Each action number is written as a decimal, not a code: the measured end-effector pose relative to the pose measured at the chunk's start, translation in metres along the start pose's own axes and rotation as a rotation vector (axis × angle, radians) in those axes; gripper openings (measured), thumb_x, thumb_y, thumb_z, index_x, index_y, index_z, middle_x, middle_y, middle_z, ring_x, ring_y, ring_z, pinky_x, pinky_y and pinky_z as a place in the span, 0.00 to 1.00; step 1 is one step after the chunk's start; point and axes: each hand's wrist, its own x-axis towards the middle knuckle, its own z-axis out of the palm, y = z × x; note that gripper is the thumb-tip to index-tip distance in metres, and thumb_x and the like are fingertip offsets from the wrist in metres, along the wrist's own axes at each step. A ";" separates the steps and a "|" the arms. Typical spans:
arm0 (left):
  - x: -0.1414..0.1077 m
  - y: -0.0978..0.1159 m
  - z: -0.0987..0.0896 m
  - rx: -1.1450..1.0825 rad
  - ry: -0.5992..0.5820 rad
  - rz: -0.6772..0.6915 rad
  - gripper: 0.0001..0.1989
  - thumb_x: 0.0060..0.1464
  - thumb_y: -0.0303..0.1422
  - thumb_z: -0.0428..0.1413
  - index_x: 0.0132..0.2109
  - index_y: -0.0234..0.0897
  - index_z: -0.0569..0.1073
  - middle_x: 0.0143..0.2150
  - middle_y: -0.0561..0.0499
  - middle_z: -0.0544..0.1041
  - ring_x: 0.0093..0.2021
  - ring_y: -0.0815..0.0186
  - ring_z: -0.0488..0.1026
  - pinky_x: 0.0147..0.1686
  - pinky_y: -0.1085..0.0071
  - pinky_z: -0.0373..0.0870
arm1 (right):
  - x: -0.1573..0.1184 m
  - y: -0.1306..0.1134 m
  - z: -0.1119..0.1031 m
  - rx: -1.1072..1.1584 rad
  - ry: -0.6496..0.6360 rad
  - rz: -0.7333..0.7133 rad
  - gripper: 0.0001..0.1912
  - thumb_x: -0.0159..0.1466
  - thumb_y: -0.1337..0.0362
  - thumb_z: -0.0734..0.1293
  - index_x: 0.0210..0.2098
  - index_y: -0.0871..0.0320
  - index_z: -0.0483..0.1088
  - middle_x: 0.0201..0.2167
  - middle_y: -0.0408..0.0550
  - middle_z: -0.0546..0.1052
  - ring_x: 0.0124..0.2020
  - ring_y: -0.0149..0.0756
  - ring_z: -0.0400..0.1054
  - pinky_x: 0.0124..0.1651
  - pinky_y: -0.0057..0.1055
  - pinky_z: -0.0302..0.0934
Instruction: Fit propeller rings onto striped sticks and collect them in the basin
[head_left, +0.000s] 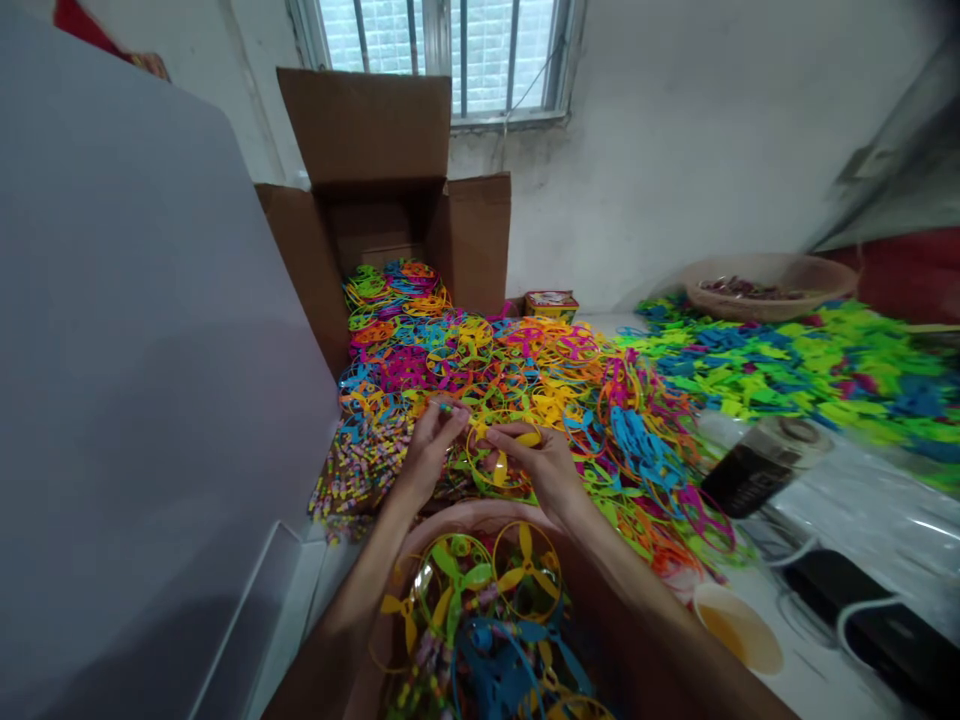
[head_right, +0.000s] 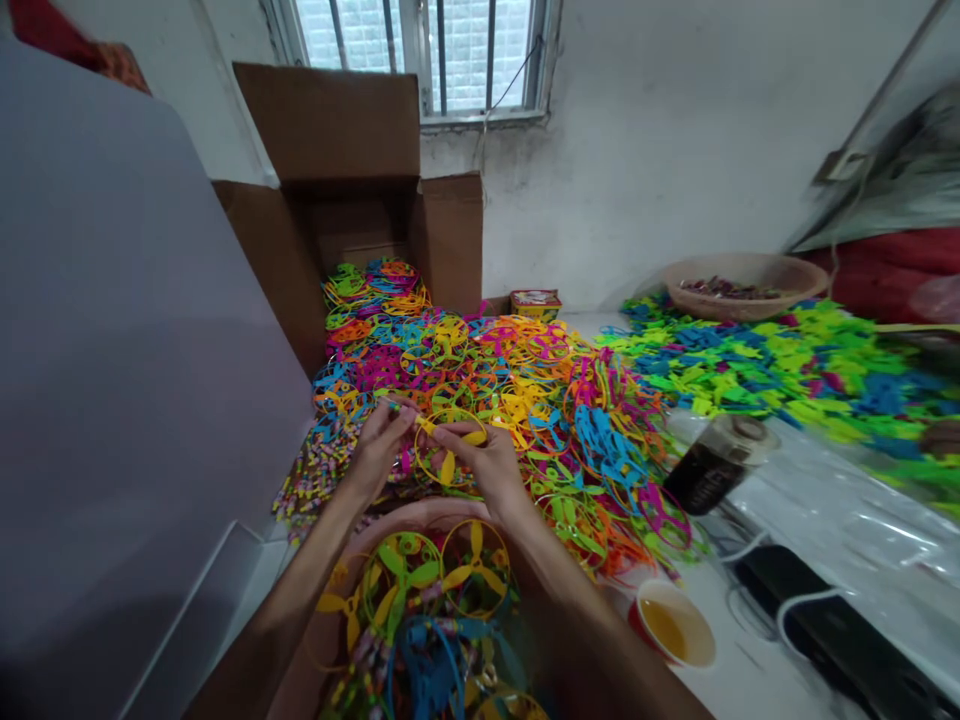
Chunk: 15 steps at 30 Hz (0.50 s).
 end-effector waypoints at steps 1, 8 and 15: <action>0.001 0.001 -0.001 0.019 -0.017 0.000 0.13 0.56 0.43 0.64 0.39 0.38 0.76 0.32 0.53 0.73 0.33 0.68 0.69 0.34 0.75 0.66 | 0.000 0.000 0.000 0.010 -0.003 0.011 0.15 0.48 0.51 0.81 0.28 0.55 0.83 0.21 0.47 0.80 0.22 0.35 0.68 0.27 0.30 0.56; 0.003 0.017 -0.004 0.190 -0.075 0.036 0.15 0.53 0.45 0.65 0.36 0.37 0.76 0.30 0.52 0.72 0.31 0.67 0.68 0.31 0.74 0.65 | 0.000 0.001 0.000 -0.043 -0.027 -0.015 0.14 0.51 0.52 0.79 0.25 0.56 0.82 0.17 0.47 0.78 0.19 0.31 0.61 0.24 0.30 0.49; 0.002 0.011 -0.001 0.213 -0.086 0.041 0.15 0.54 0.44 0.64 0.36 0.37 0.76 0.32 0.53 0.72 0.33 0.66 0.68 0.34 0.74 0.65 | -0.003 0.002 0.001 -0.020 -0.019 -0.030 0.14 0.51 0.51 0.79 0.26 0.56 0.82 0.18 0.47 0.78 0.21 0.33 0.65 0.26 0.30 0.52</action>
